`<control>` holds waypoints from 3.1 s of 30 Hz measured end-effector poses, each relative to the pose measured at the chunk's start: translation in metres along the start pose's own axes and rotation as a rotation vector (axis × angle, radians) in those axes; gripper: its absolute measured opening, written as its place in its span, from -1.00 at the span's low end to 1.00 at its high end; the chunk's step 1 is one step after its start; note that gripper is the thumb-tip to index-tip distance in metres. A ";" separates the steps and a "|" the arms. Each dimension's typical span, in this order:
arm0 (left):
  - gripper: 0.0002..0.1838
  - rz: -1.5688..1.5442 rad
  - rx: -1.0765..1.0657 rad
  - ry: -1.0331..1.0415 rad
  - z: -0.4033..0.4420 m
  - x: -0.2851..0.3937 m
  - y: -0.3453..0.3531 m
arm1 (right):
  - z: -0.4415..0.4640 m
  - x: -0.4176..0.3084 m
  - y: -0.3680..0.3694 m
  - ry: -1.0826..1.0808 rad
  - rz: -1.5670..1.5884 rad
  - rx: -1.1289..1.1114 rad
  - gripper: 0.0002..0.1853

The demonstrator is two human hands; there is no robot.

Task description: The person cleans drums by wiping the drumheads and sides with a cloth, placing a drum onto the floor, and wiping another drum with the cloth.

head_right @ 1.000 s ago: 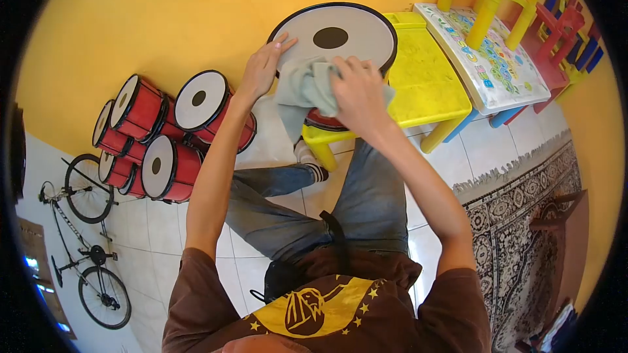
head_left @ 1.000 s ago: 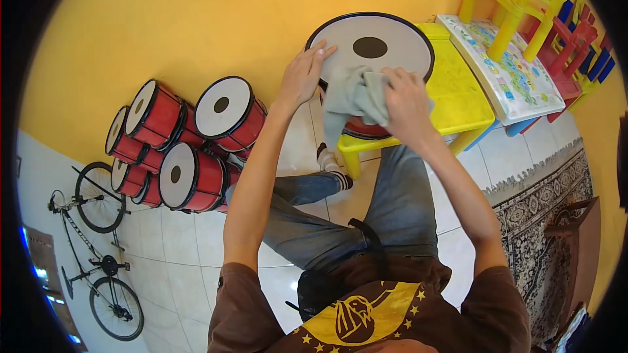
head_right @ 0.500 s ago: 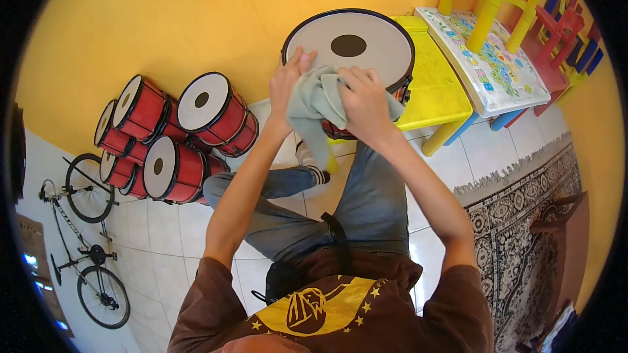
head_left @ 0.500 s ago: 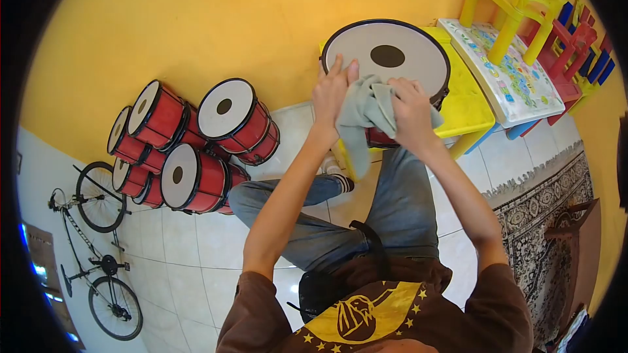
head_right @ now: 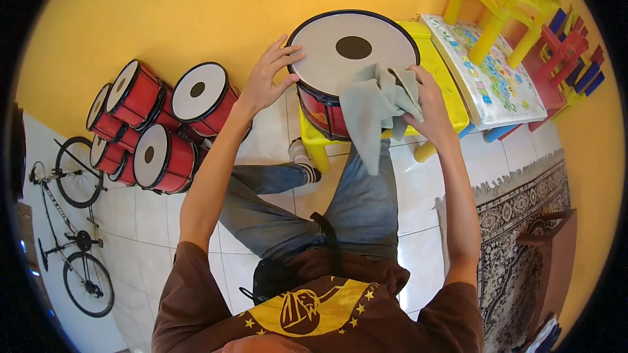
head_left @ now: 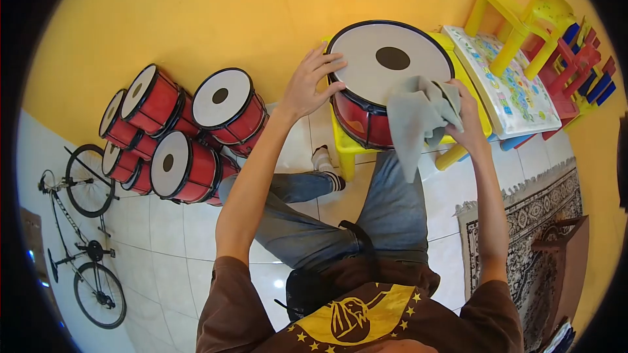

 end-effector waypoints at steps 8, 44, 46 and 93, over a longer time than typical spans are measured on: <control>-0.47 0.115 -0.015 0.016 0.008 0.014 -0.006 | 0.002 -0.024 0.011 -0.066 -0.120 0.070 -0.45; -0.84 -0.115 -0.028 0.135 0.030 0.059 -0.015 | 0.003 -0.064 0.029 -0.163 -0.200 0.073 -0.62; -0.83 -0.203 -0.004 -0.031 0.025 0.019 -0.018 | -0.004 -0.051 0.010 -0.173 -0.205 0.081 -0.60; -0.82 0.078 0.010 0.103 0.026 0.089 0.006 | -0.003 -0.036 0.013 0.025 -0.144 0.031 -0.51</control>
Point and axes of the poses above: each hand's wrist, its own z-axis towards the middle knuckle, its own y-axis out of the palm, x = y × z, the point moved 9 cm from there along z, towards the middle knuckle, and after that the axes turned 11 degrees about x, right-handed, at the moved point
